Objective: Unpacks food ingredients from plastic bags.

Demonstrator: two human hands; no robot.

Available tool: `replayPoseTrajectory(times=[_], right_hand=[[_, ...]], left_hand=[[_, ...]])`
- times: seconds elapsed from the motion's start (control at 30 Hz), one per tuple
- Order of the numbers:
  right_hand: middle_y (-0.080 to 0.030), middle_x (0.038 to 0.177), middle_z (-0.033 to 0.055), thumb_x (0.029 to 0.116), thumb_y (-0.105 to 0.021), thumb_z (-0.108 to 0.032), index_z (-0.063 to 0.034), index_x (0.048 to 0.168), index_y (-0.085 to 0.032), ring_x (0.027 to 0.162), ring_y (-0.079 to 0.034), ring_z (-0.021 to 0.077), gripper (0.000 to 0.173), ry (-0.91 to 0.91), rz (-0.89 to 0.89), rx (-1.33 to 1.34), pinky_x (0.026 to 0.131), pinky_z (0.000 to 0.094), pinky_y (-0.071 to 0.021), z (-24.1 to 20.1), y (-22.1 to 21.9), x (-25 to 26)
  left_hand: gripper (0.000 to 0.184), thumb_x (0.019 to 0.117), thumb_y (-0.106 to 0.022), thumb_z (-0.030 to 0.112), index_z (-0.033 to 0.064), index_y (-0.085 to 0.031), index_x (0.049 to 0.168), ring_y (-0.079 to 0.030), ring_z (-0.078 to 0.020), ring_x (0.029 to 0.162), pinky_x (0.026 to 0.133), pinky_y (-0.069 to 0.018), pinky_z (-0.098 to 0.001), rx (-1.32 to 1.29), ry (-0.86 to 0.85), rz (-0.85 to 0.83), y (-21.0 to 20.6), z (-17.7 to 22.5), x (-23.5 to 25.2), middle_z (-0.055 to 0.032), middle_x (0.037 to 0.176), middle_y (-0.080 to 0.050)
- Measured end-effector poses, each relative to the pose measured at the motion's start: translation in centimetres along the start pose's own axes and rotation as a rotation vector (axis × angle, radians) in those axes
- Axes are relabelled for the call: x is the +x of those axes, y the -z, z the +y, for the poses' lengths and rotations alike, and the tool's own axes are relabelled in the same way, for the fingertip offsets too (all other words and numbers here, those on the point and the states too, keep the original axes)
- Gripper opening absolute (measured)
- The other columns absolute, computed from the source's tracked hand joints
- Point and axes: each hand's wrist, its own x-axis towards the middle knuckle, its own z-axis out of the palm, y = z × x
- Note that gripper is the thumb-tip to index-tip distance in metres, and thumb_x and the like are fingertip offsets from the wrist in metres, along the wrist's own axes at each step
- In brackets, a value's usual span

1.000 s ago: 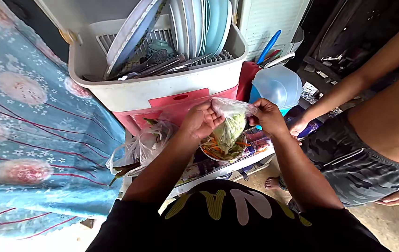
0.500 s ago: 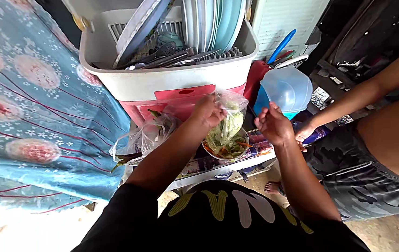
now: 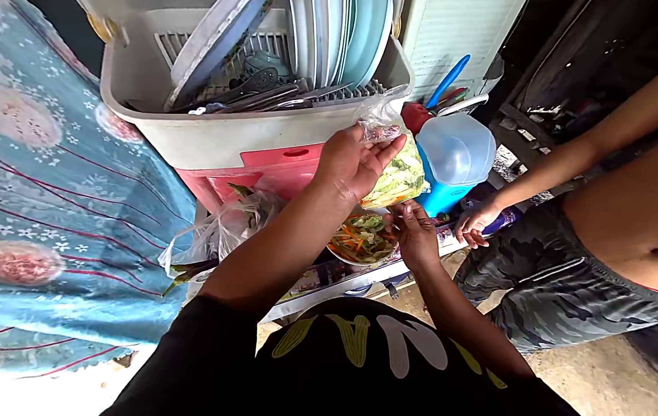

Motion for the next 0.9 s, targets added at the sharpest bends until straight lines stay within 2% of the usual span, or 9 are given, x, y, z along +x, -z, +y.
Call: replayPoseTrajectory(times=[0.07,0.13,0.23,0.43,0.6,0.67,0.77,0.83,0.9], right_hand=[[-0.066,0.116,0.0065,0.1118,-0.035,-0.022,-0.0209,0.133,-0.041,0.095,-0.072,0.0234,0.022,-0.095,-0.007,0.25,0.078,0.0385,-0.062,0.0,-0.6,0.0],[-0.063,0.126,0.0082,0.1127,-0.031,-0.036,-0.025,0.143,-0.035,0.101,-0.071,0.0278,0.033,-0.192,-0.01,0.434,0.081,0.0452,-0.0621,0.4,-1.2,0.1],[-0.068,0.115,0.0051,0.1122,-0.033,-0.038,-0.0206,0.133,-0.047,0.088,-0.073,0.0211,0.031,-0.202,0.039,0.406,0.074,0.0377,-0.0638,0.8,-1.3,0.2],[-0.068,0.082,0.0006,0.11,-0.044,-0.018,-0.0139,0.102,-0.059,0.062,-0.065,0.0101,0.018,0.048,0.164,0.1,0.058,0.0255,-0.058,-1.1,-0.6,0.5],[-0.069,0.082,-0.0041,0.1046,-0.054,-0.009,-0.0129,0.096,-0.065,0.068,-0.066,0.0055,0.015,0.282,0.096,-0.127,0.063,0.0235,-0.0586,-2.7,-0.7,1.1],[-0.07,0.084,-0.0073,0.1007,-0.058,-0.005,-0.0114,0.099,-0.069,0.073,-0.067,0.0033,0.013,0.411,0.03,-0.275,0.071,0.0239,-0.0587,-3.6,-0.1,1.8],[-0.072,0.092,-0.0093,0.0973,-0.064,-0.006,-0.007,0.106,-0.071,0.081,-0.067,-0.0012,0.011,0.575,-0.07,-0.508,0.079,0.0216,-0.0586,-5.2,0.2,3.0],[-0.071,0.096,-0.0053,0.0959,-0.066,-0.006,-0.0026,0.106,-0.072,0.086,-0.067,-0.0003,0.012,0.676,-0.094,-0.578,0.082,0.0212,-0.0579,-5.9,-0.2,3.9],[-0.069,0.098,-0.0024,0.0971,-0.066,-0.009,-0.0007,0.106,-0.073,0.089,-0.065,0.0001,0.014,0.769,-0.079,-0.624,0.083,0.0194,-0.0556,-6.4,-1.2,4.4]], left_hand=[[0.03,0.1129,-0.026,0.019,0.002,-0.045,0.128,-0.069,-0.0211,0.088,0.083,-0.0608,-0.0341,0.013,0.033,-0.032,-0.1,-0.2,-0.3,-0.014,0.106,-0.06],[0.029,0.1132,-0.026,0.021,0.0022,-0.047,0.122,-0.069,-0.0212,0.084,0.082,-0.0613,-0.0352,0.049,0.061,-0.056,0.0,-0.7,-0.5,-0.0125,0.1,-0.06],[0.031,0.1131,-0.028,0.021,0.0009,-0.049,0.125,-0.07,-0.0211,0.084,0.081,-0.0614,-0.035,0.077,0.076,-0.089,0.9,-0.8,-0.6,-0.0134,0.102,-0.063],[0.027,0.1125,-0.029,0.019,0.003,-0.046,0.126,-0.07,-0.0212,0.087,0.079,-0.0617,-0.0336,0.058,0.063,0.011,4.3,1.3,0.7,-0.0138,0.106,-0.062],[0.031,0.1119,-0.031,0.022,0.003,-0.047,0.132,-0.071,-0.0204,0.088,0.08,-0.0609,-0.034,0.265,0.134,-0.006,8.5,1.2,1.9,-0.0124,0.108,-0.065],[0.034,0.1114,-0.035,0.026,0.0049,-0.048,0.136,-0.069,-0.0194,0.097,0.085,-0.0591,-0.0355,0.427,0.139,0.025,11.0,1.2,2.6,-0.0102,0.115,-0.065],[0.047,0.1076,-0.047,0.029,0.0086,-0.043,0.149,-0.053,-0.0293,0.133,0.103,-0.048,-0.0477,0.599,0.098,0.227,13.8,1.3,3.3,-0.0155,0.15,-0.048],[0.055,0.1069,-0.051,0.024,0.008,-0.034,0.157,-0.046,-0.0332,0.138,0.107,-0.044,-0.0523,0.718,-0.007,0.223,14.9,1.2,3.1,-0.0195,0.156,-0.041],[0.053,0.1058,-0.052,0.019,0.0046,-0.036,0.155,-0.048,-0.0298,0.137,0.108,-0.0445,-0.049,0.886,-0.157,0.061,15.2,1.1,2.5,-0.0196,0.154,-0.043]])
